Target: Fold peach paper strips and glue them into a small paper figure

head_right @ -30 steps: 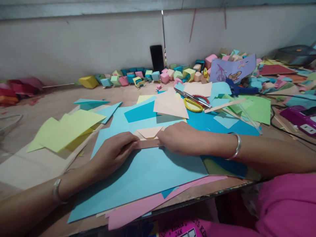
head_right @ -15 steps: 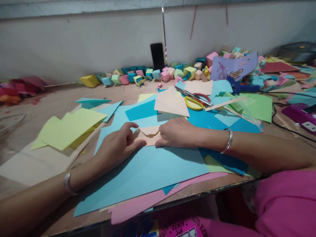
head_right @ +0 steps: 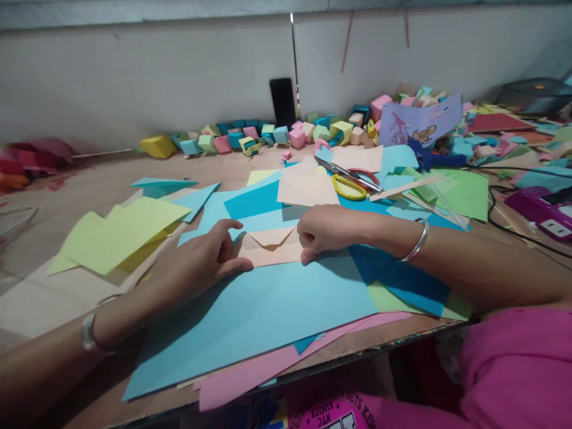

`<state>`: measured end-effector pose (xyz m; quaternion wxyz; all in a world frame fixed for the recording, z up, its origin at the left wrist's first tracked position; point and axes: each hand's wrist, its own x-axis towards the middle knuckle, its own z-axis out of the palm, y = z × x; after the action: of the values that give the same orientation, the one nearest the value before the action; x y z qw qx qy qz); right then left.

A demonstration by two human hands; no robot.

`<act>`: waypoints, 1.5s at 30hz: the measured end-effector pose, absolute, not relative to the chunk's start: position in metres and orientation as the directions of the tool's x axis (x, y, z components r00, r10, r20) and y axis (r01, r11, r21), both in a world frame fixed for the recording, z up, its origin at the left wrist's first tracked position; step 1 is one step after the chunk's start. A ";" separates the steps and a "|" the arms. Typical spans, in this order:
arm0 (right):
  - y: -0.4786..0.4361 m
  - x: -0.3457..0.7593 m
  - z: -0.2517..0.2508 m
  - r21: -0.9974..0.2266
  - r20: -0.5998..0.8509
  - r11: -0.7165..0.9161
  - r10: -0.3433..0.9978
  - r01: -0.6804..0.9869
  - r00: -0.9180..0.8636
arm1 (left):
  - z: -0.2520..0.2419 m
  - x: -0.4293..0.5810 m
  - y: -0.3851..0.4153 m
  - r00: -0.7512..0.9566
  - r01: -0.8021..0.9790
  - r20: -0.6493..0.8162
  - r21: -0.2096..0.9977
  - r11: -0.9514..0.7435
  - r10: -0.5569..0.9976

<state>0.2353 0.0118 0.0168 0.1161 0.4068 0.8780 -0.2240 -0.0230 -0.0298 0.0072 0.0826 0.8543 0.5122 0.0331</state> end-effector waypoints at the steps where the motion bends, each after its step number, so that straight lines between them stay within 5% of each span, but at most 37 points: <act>1: 0.013 0.236 0.017 -0.319 -0.384 0.570 0.653 0.758 -0.653 | 0.007 -0.025 -0.028 0.485 0.865 -0.039 0.171 -0.472 0.874; 10: 0.021 0.243 0.016 -0.451 -0.444 0.540 0.555 0.710 -0.704 | 0.005 -0.042 -0.017 0.529 0.836 -0.094 0.230 -0.498 0.844; 15: 0.024 0.242 0.013 -0.456 -0.438 0.548 0.548 0.701 -0.713 | 0.006 -0.018 -0.046 0.727 0.668 0.217 -0.002 -0.745 0.651; 19: 0.021 0.241 0.015 -0.413 -0.415 0.583 0.564 0.700 -0.714 | -0.004 -0.004 -0.059 0.844 0.528 0.103 0.010 -0.849 0.526; 23: 0.018 0.239 0.018 -0.400 -0.424 0.581 0.568 0.709 -0.705 | -0.006 -0.002 -0.054 0.843 0.538 0.012 0.015 -0.843 0.538; 32: 0.018 0.239 0.019 -0.404 -0.397 0.602 0.563 0.689 -0.725 | 0.021 -0.002 -0.076 0.767 0.606 -0.112 -0.197 -0.771 0.631; 45: 0.018 0.244 0.022 -0.450 -0.424 0.627 0.477 0.636 -0.770 | 0.013 -0.024 -0.083 0.655 0.650 -0.077 -0.450 -0.613 0.752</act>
<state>0.2439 0.0183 0.0225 0.1333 0.3120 0.8920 -0.2988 -0.0241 -0.0828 0.0134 -0.1954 0.8885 0.3943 -0.1302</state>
